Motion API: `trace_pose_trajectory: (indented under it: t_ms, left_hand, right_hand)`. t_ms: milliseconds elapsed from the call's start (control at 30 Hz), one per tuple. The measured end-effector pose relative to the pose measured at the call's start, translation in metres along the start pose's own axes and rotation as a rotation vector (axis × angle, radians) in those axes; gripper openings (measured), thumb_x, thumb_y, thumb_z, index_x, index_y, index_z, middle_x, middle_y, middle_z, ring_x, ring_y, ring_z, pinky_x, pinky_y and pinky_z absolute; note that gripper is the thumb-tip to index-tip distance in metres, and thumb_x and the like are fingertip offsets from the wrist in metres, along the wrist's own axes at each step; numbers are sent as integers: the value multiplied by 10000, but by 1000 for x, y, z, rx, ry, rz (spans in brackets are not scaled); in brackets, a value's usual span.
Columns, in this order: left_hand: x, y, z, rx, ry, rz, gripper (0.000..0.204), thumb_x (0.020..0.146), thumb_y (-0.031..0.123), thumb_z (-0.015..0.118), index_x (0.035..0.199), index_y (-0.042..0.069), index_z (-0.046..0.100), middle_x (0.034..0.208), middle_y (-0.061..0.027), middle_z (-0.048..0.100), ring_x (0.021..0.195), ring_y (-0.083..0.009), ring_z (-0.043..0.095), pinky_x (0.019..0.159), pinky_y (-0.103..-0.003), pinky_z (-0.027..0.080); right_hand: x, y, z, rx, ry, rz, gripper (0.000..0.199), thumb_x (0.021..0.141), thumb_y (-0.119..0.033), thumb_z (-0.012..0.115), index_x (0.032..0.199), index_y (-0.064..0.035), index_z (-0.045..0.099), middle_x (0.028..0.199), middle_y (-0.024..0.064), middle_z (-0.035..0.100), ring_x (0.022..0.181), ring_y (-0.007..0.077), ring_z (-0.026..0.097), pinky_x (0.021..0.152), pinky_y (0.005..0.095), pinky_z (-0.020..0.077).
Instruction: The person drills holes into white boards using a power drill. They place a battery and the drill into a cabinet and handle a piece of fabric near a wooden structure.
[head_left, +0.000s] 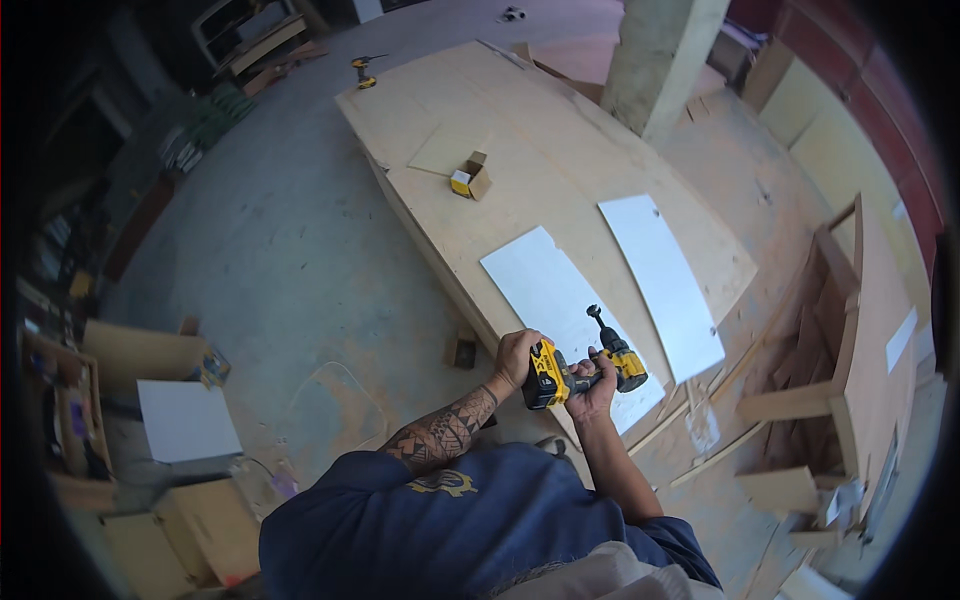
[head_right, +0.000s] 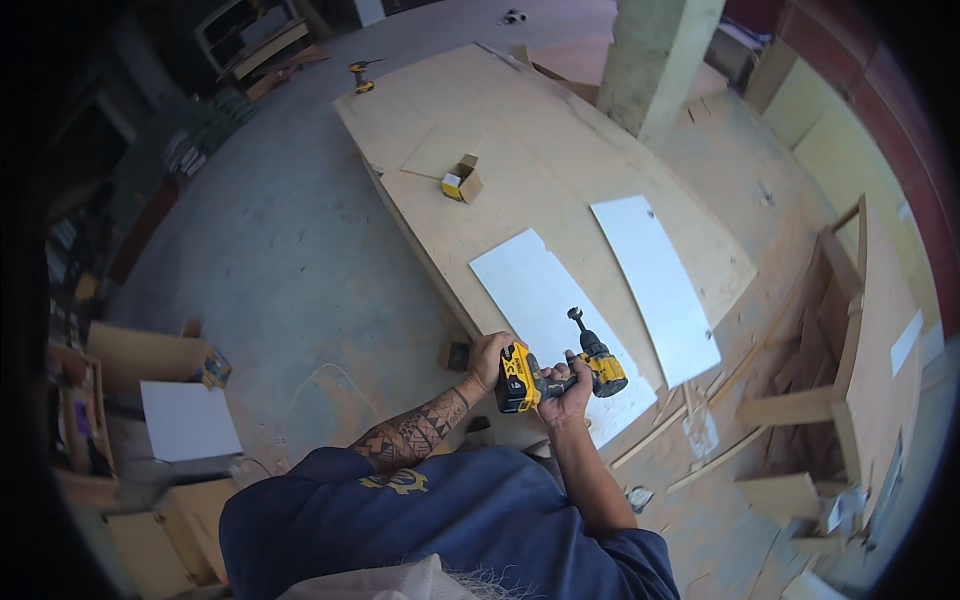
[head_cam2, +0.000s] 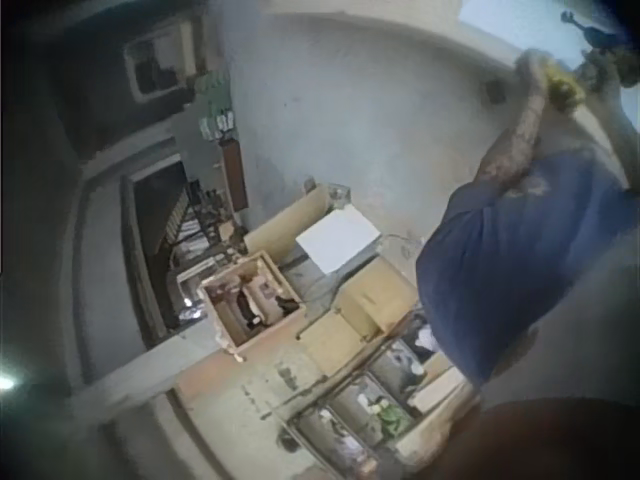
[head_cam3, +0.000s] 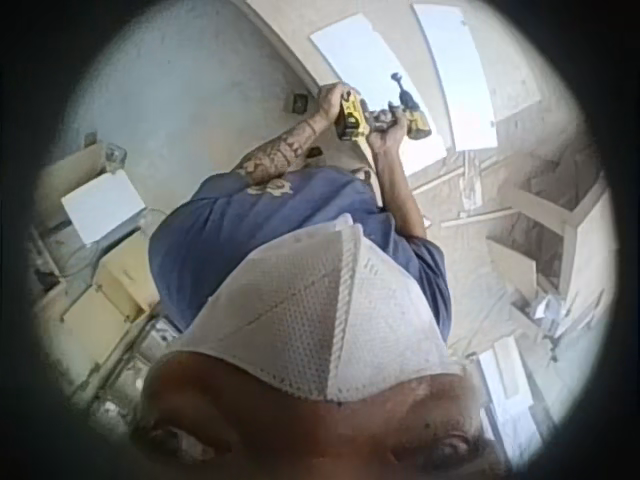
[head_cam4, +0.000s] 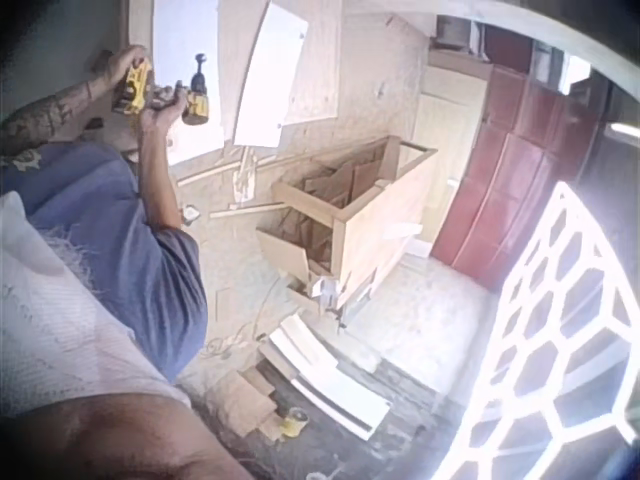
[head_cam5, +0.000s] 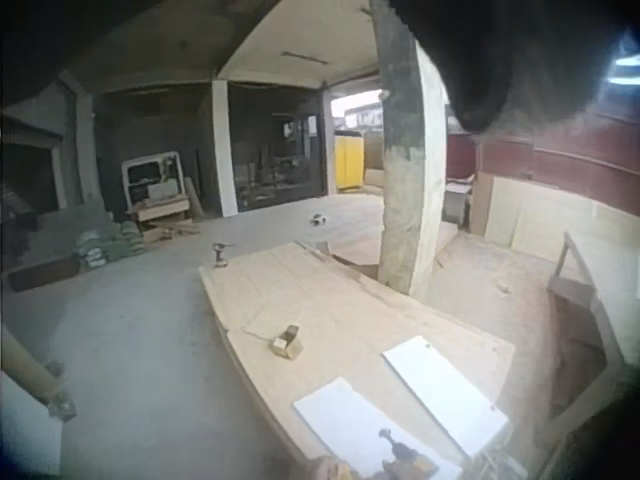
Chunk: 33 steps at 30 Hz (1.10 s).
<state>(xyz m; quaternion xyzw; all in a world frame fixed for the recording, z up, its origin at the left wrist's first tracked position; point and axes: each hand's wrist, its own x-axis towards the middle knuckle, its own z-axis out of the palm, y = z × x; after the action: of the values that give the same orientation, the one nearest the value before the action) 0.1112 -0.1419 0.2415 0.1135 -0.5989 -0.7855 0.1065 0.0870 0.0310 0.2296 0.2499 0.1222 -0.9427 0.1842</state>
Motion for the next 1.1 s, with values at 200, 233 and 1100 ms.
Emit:
trace_pose_trajectory:
  t_ms: [200, 233, 1100]
  left_hand:
    - [-47, -19, 25, -114, 150, 122, 383, 979, 232, 508, 865, -53, 736, 801, -109, 732, 766, -167, 695, 731, -303, 535]
    - [-55, -11, 31, 12, 166, 248, 377, 979, 230, 510, 868, -49, 738, 790, -112, 727, 762, -164, 692, 727, -304, 533]
    - [-635, -178, 88, -1107, 1115, -406, 547, 936, 575, 521, 1096, 84, 704, 1008, -110, 730, 930, -288, 715, 936, -527, 567]
  right_hand:
    - [-29, -29, -2, -187, -14, 52, 209, 913, -183, 632, 1094, -90, 584, 647, -5, 514, 525, 150, 522, 600, 341, 539]
    - [-30, -34, -6, -213, -13, 60, 209, 913, -183, 632, 1094, -90, 584, 647, -5, 514, 525, 150, 522, 600, 341, 539]
    - [129, -233, -317, -2535, -96, -310, 853, 826, -292, 807, 1533, -121, 363, 1303, 236, 682, 1160, 451, 674, 984, 562, 520]
